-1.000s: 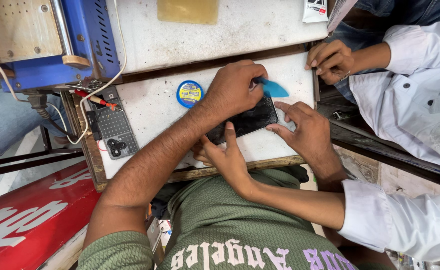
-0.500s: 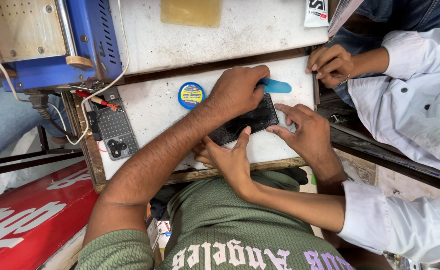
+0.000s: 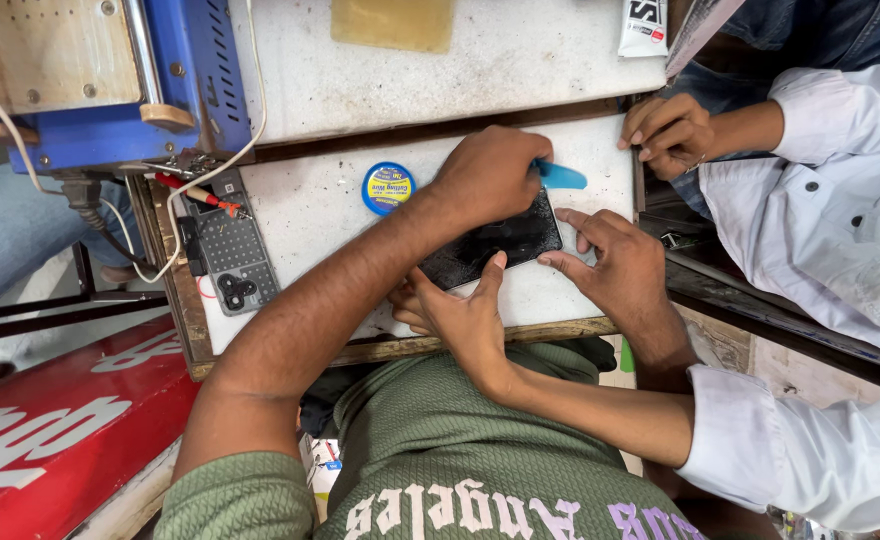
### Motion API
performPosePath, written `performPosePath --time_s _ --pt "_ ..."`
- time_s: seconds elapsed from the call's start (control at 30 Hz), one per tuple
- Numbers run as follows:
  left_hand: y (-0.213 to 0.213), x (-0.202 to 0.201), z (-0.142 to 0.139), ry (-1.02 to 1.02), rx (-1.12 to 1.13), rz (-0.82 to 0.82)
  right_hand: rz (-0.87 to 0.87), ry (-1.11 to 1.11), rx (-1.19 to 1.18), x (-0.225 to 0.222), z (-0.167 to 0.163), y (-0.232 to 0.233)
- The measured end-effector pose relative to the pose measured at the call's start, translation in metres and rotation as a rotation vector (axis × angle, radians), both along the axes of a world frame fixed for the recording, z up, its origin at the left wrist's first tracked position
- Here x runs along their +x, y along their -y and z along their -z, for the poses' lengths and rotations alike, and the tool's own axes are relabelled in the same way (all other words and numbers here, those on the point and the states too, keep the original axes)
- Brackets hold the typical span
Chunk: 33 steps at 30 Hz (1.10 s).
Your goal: The person holds a smartphone with a cracked screen on a repair bench, presses strips of blue adhesive tape from a small tape roll onto the phone, then uses a blue plastic scraper to smooth and press the tape and screen surface, repositioning the phone by hand while working alongside others at the bench.
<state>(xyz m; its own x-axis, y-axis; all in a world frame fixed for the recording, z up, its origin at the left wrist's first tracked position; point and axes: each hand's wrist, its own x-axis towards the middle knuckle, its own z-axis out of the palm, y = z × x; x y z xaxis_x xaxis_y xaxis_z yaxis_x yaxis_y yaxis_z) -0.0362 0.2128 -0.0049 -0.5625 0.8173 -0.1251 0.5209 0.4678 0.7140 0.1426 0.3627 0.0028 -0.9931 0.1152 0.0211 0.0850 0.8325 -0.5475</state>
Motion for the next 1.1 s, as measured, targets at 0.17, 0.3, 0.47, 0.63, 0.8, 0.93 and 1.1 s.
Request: performPosePath --time_s 0.17,0.3,0.47,0.63,0.8,0.93,1.1 --pt "-0.013 -0.005 -0.002 0.003 -0.066 0.012 -0.017 -0.004 -0.018 -0.001 -0.005 0.001" --pt "0.01 0.002 -0.02 -0.213 0.031 -0.054 -0.006 0.012 -0.067 -0.003 -0.013 -0.001" --pt "0.085 0.01 -0.043 -0.448 -0.27 -0.092 0.039 0.0 -0.208 -0.005 -0.018 -0.003" --pt "0.126 0.007 -0.036 -0.552 -0.237 -0.091 0.08 -0.096 -0.194 -0.01 -0.014 -0.006" --pt "0.135 0.006 -0.022 -0.578 -0.186 -0.097 0.088 -0.116 -0.181 -0.014 -0.009 -0.003" --pt "0.144 0.009 -0.029 -0.596 -0.251 -0.209 0.061 -0.105 -0.431 -0.012 -0.004 -0.006" --pt "0.175 0.02 -0.083 -0.593 -0.433 -0.425 0.082 -0.338 -0.361 -0.004 0.003 -0.021"
